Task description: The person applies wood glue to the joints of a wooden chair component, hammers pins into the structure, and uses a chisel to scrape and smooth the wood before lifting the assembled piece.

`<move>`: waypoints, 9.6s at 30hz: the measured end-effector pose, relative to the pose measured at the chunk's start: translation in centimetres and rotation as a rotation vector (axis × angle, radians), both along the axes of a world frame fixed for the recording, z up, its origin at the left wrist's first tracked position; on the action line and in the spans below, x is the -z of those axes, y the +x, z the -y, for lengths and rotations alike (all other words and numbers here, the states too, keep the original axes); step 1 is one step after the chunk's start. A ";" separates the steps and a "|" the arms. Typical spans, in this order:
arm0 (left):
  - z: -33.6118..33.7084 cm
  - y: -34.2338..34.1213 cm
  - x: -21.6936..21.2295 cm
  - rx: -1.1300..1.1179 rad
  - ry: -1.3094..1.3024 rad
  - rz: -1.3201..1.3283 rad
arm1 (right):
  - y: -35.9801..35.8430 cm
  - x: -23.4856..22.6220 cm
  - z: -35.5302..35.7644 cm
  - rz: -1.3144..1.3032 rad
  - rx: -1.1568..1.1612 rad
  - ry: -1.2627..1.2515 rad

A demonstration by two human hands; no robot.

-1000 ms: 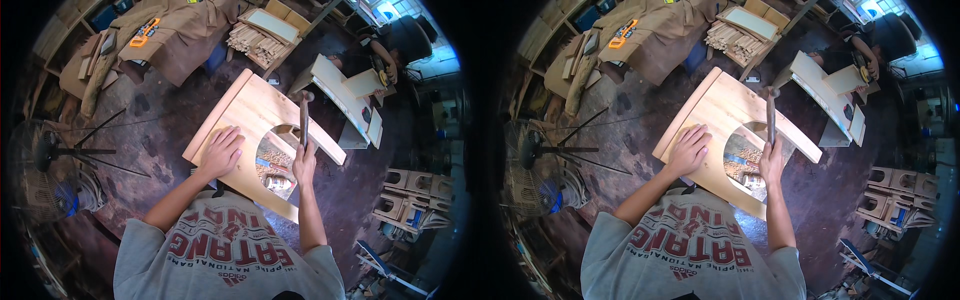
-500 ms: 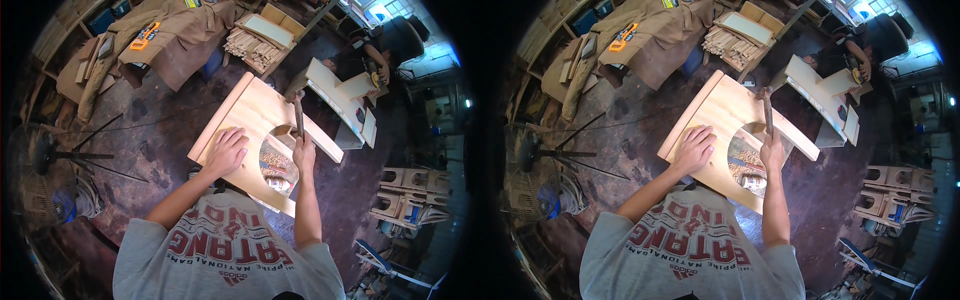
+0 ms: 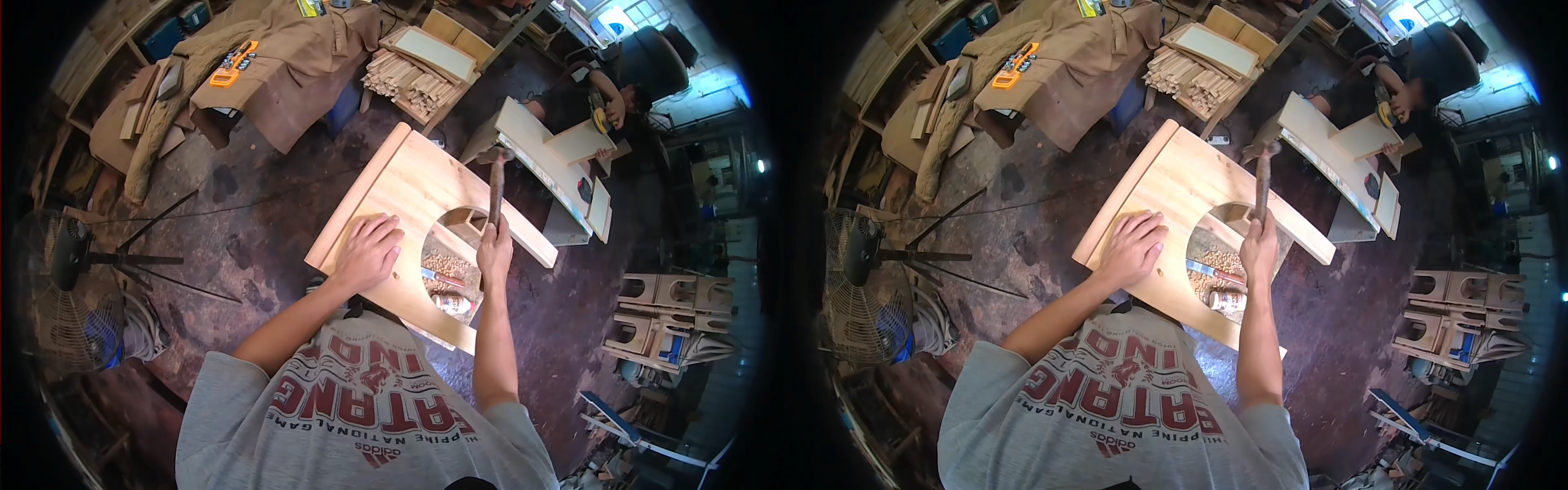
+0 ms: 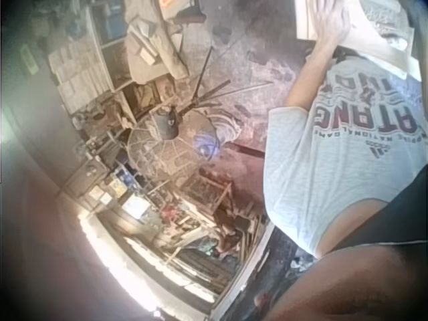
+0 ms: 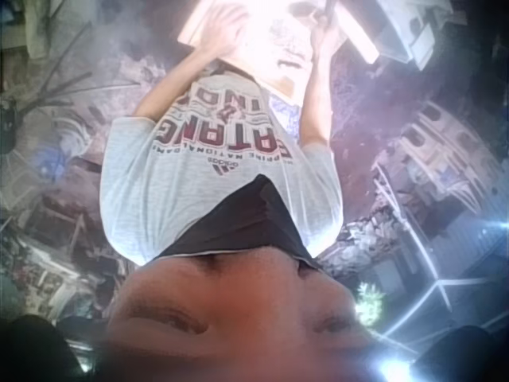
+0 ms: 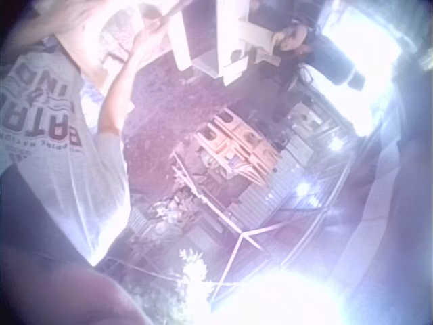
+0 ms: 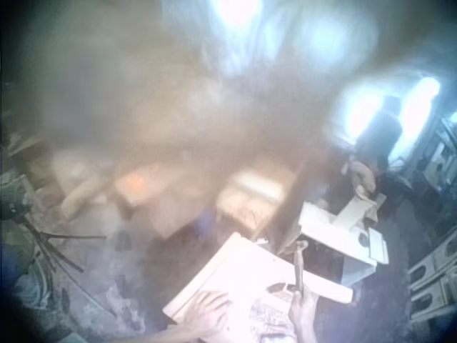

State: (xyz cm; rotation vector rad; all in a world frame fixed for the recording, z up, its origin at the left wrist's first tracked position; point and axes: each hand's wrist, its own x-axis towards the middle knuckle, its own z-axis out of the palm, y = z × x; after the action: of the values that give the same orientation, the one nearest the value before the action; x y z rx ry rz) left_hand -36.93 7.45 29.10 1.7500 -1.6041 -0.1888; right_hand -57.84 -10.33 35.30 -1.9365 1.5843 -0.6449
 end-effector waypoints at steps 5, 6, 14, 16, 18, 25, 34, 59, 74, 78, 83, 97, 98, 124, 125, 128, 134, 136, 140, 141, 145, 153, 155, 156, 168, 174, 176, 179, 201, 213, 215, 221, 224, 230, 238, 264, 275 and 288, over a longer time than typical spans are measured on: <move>0.1 0.0 -0.1 -0.010 -0.039 -0.004 | 1.3 -0.8 -1.3 -0.049 0.071 -0.093; 0.1 0.0 -0.1 -0.008 -0.035 -0.001 | 1.6 -1.0 -1.5 -0.154 0.067 -0.029; 0.1 0.1 -0.1 0.011 -0.055 -0.012 | 1.6 -1.1 -1.9 -0.214 0.032 0.040; 0.1 0.1 -0.1 0.023 -0.026 -0.020 | 1.6 -0.6 -1.8 -0.238 -0.026 -0.028; 0.1 0.1 -0.1 0.030 -0.030 -0.019 | 1.6 -0.5 -1.5 -0.266 -0.050 -0.040; 0.0 0.0 0.1 0.025 -0.057 -0.017 | 2.2 -2.2 -2.3 -0.100 0.045 -0.061; -0.3 0.0 -0.3 0.037 -0.021 -0.041 | 3.4 -0.5 -0.9 -0.264 -0.049 0.008; -0.4 1.1 0.8 -0.022 -0.168 -0.339 | 2.2 -3.2 -6.7 -0.165 0.012 0.001; -1.3 1.7 1.6 0.019 -0.219 -0.543 | -2.4 -0.7 -31.5 -0.049 0.221 -0.026; -1.4 1.8 1.4 0.026 -0.204 -0.568 | -2.2 -0.2 -31.2 -0.173 0.150 0.161; -1.5 1.8 1.3 0.012 -0.207 -0.576 | -2.3 0.0 -32.0 -0.059 0.249 0.033; -1.4 1.9 1.5 -0.005 -0.226 -0.580 | -1.0 2.0 -32.4 0.015 0.299 -0.015; -1.4 1.8 1.5 -0.007 -0.230 -0.580 | -0.8 1.9 -32.3 -0.015 0.334 0.001; -1.4 2.1 1.7 -0.005 -0.268 -0.707 | -0.4 -0.7 -31.4 -0.132 0.248 0.029; -1.4 2.1 1.8 -0.007 -0.268 -0.711 | -0.4 -0.5 -31.5 -0.108 0.252 -0.015; -1.3 2.1 1.9 0.000 -0.271 -0.716 | -0.4 -0.1 -31.5 -0.217 0.238 0.088; -1.1 2.1 1.9 -0.013 -0.322 -0.703 | -0.3 -1.0 -31.0 -0.195 0.249 0.100; -1.2 2.1 2.0 -0.018 -0.317 -0.709 | -0.1 -1.6 -31.3 -0.091 0.235 -0.004; -1.2 1.9 2.1 -0.029 -0.303 -0.730 | 0.2 -2.1 -31.8 0.008 0.233 -0.101; -1.2 1.9 2.1 -0.033 -0.301 -0.739 | 0.3 -2.0 -31.8 -0.004 0.220 -0.151; -1.2 2.0 1.9 -0.032 -0.296 -0.744 | 0.5 -1.4 -31.1 -0.217 0.145 -0.019; -1.2 1.9 2.3 -0.028 -0.327 -0.726 | -0.2 -1.1 -31.2 -0.164 0.177 -0.016; -1.1 1.9 2.4 -0.033 -0.318 -0.738 | -0.2 -0.9 -31.4 -0.091 0.155 -0.103; -1.1 1.8 2.4 -0.035 -0.314 -0.743 | -0.2 -0.8 -31.3 -0.065 0.175 -0.127; -1.3 1.8 2.0 -0.027 -0.278 -0.763 | -0.9 -0.2 -30.7 -0.085 0.070 -0.214; -1.6 2.1 1.8 -0.016 -0.294 -0.703 | -1.6 0.4 -28.9 -0.200 0.099 0.029; -1.6 2.3 1.8 0.011 -0.252 -0.656 | -2.5 -0.5 -26.5 -0.183 0.150 0.081; -1.7 2.1 1.8 0.032 -0.187 -0.504 | -5.0 -2.3 -20.1 -0.080 0.141 -0.026; 2.3 -1.2 0.4 -0.325 0.149 0.142 | -18.6 38.1 10.2 -0.672 -0.648 0.015; 2.7 -1.5 0.8 -0.382 0.137 0.191 | -17.9 46.2 7.3 -0.956 -0.789 0.077; 2.3 -1.6 0.6 -0.384 0.165 0.205 | -18.1 44.0 8.2 -0.826 -0.843 0.125; 1.2 -1.8 0.9 -0.409 -0.010 0.165 | -22.3 26.4 12.3 -0.516 -0.847 0.334; -0.7 -2.8 0.7 -0.490 -0.218 0.094 | -24.4 14.0 10.1 0.116 -0.663 0.701; -8.5 -14.4 -2.7 -0.487 -0.532 -0.067 | -24.9 1.2 -7.7 0.504 -0.372 0.764; -8.5 -28.6 -8.0 0.505 -0.079 -0.223 | -16.3 8.1 -27.8 0.629 -0.444 0.846; 2.9 -35.5 1.8 0.516 0.450 0.294 | -6.9 11.2 -33.0 0.850 -0.079 0.437; 2.9 -35.6 1.7 0.517 0.482 0.297 | -7.1 11.2 -30.5 0.776 -0.104 0.407; 2.9 -35.7 1.0 0.501 0.552 0.305 | -8.9 9.1 -32.6 0.823 -0.029 0.617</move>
State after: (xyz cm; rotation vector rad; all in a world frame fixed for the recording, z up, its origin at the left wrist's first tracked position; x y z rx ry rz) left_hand -72.61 4.54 28.09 1.7878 -2.3699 -0.6867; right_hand -66.75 22.28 26.16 -1.0288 1.0424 -0.7047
